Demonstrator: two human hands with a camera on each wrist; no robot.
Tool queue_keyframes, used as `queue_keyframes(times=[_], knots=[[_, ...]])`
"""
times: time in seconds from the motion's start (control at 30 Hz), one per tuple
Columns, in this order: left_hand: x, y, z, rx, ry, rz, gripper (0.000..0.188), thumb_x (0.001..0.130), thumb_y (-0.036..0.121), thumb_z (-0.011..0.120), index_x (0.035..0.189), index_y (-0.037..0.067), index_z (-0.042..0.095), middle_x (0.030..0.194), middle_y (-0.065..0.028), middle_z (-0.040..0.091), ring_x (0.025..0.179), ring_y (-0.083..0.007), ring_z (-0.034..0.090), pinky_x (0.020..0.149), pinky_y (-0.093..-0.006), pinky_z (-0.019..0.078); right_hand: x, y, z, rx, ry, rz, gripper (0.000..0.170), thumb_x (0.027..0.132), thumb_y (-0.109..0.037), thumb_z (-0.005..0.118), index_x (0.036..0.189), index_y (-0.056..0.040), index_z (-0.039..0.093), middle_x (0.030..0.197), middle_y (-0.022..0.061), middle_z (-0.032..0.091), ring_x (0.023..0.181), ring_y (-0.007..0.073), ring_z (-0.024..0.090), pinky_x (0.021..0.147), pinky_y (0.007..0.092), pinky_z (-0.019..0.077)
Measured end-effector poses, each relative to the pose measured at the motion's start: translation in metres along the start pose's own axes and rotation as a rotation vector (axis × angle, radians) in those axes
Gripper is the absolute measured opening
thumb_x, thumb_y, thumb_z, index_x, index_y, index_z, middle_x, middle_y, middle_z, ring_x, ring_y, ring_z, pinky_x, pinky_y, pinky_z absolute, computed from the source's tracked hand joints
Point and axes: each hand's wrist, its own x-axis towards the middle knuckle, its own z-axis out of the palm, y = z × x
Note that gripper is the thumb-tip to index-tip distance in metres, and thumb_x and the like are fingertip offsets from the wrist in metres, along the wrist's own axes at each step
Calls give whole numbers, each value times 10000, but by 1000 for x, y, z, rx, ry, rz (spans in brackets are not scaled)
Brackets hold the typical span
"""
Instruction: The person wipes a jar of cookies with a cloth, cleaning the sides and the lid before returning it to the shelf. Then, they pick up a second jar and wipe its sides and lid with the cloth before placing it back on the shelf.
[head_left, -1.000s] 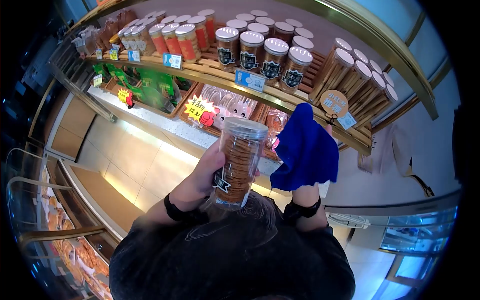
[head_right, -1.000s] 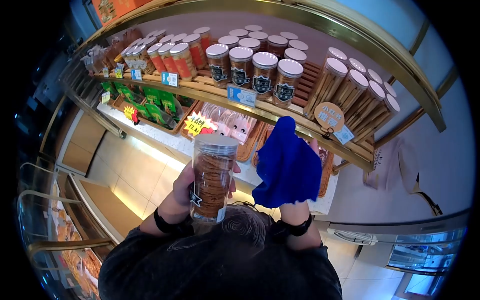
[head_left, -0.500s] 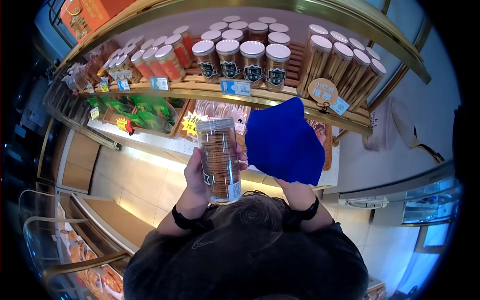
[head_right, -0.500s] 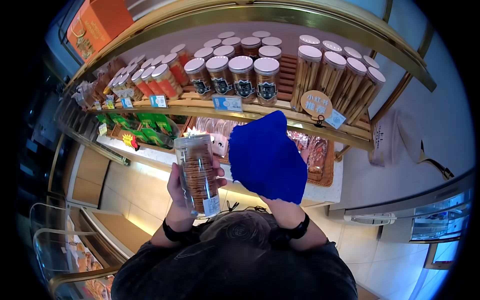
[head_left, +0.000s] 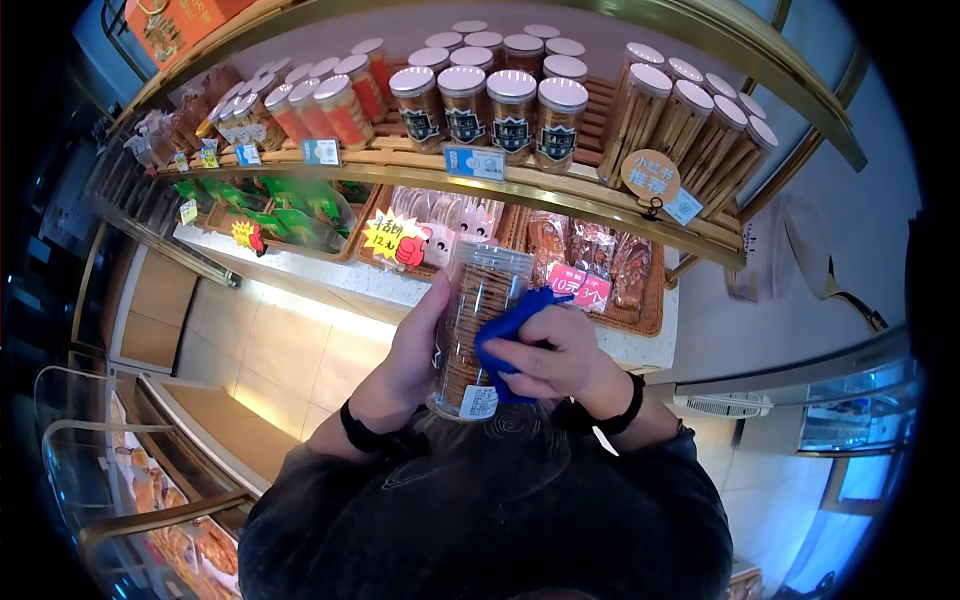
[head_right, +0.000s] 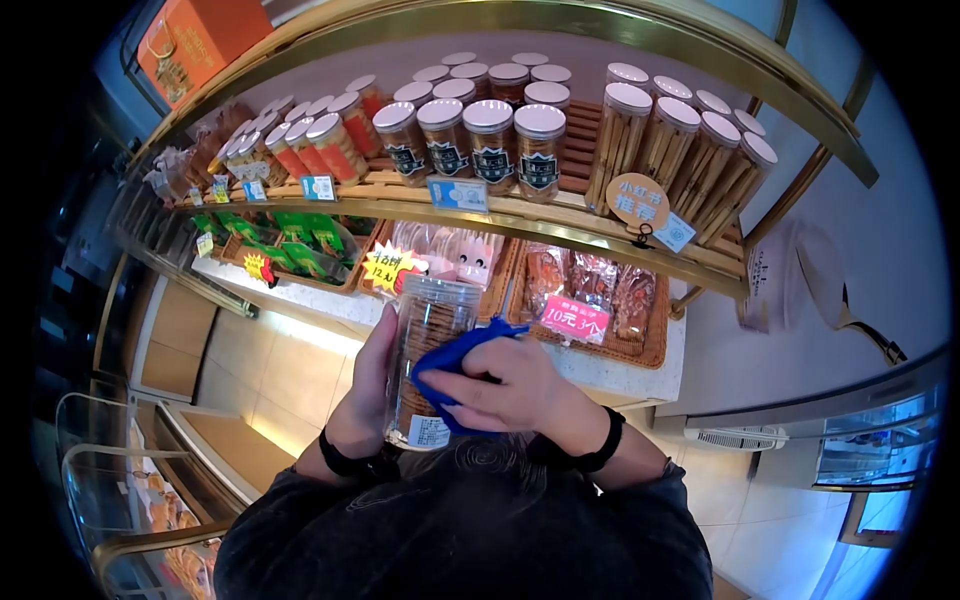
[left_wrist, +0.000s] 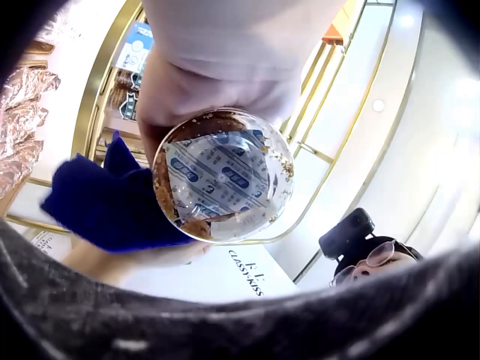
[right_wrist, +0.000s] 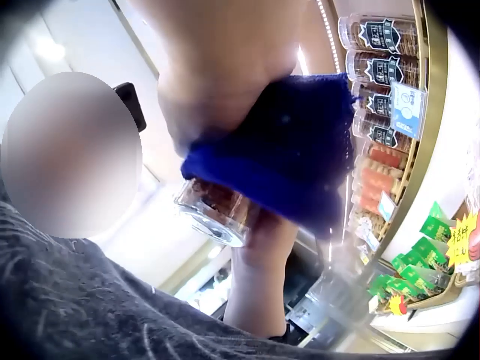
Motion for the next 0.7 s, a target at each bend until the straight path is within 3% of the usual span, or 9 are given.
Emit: queue_keyframes(times=[0.13, 0.2, 0.23, 0.27, 0.33, 0.47, 0.5, 0.6, 0.7], knots=[[1, -9, -11, -65, -34, -133, 534, 995, 440, 291, 1361, 57, 363, 1219, -111, 559, 1100, -210, 562, 975, -349, 436, 8, 7, -14, -42, -18, 6, 429, 642, -182, 731, 1069, -155, 693, 639, -11, 449, 543, 157, 494, 445, 293, 404], [0, -9, -26, -325, -371, -277, 521, 996, 432, 300, 1361, 66, 368, 1223, -123, 556, 1106, -224, 559, 980, -358, 434, 13, 12, -20, -160, 79, 110, 419, 632, -164, 729, 1049, -127, 694, 627, -7, 460, 524, 166, 493, 447, 289, 401], [3, -9, -27, -405, -506, -272, 612, 976, 502, 259, 1376, 51, 363, 1270, -186, 524, 1164, -273, 531, 1029, -385, 398, 12, 9, -22, -158, 46, 102, 424, 628, -166, 729, 1048, -123, 693, 633, -14, 459, 533, 157, 497, 446, 284, 397], [1, -12, -21, -408, -501, -265, 612, 976, 502, 259, 1376, 51, 363, 1270, -186, 524, 1164, -273, 531, 1029, -385, 398, 12, 4, -23, -153, 13, 89, 429, 623, -167, 729, 1047, -119, 692, 639, -21, 458, 541, 148, 500, 445, 280, 393], [-1, -7, 9, -25, -42, -127, 601, 980, 479, 264, 1397, 50, 327, 1294, -187, 503, 1177, -270, 521, 1025, -383, 399, 15, -9, -19, -70, -55, -81, 427, 623, -180, 725, 1043, -113, 688, 652, -36, 451, 552, 128, 494, 457, 271, 390], [-4, -3, 8, -52, -120, -145, 511, 1003, 366, 308, 1391, 33, 312, 1308, -129, 484, 1163, -208, 513, 1007, -351, 409, 16, -12, -24, -118, -149, -114, 418, 629, -198, 721, 1037, -111, 685, 641, -40, 416, 544, 125, 476, 467, 277, 388], [-1, -7, 8, 84, -110, -71, 554, 990, 385, 295, 1422, 39, 262, 1352, -164, 444, 1206, -249, 490, 1032, -376, 387, 22, -7, -28, -152, -120, -41, 416, 621, -202, 724, 1024, -105, 686, 641, -34, 415, 537, 126, 475, 441, 275, 376], [-3, -3, 18, 235, -50, 0, 553, 983, 358, 320, 1417, 20, 263, 1357, -156, 430, 1220, -229, 468, 1040, -364, 364, 23, -2, -29, -269, -101, 15, 401, 631, -210, 725, 1014, -100, 682, 653, -30, 420, 550, 118, 471, 451, 265, 384], [0, -7, 9, 333, -62, 75, 578, 968, 354, 351, 1411, -6, 257, 1350, -148, 425, 1230, -210, 447, 1051, -338, 329, 25, -21, -24, -104, -265, -113, 422, 595, -186, 713, 1007, -97, 690, 645, -22, 470, 550, 145, 501, 437, 281, 389]])
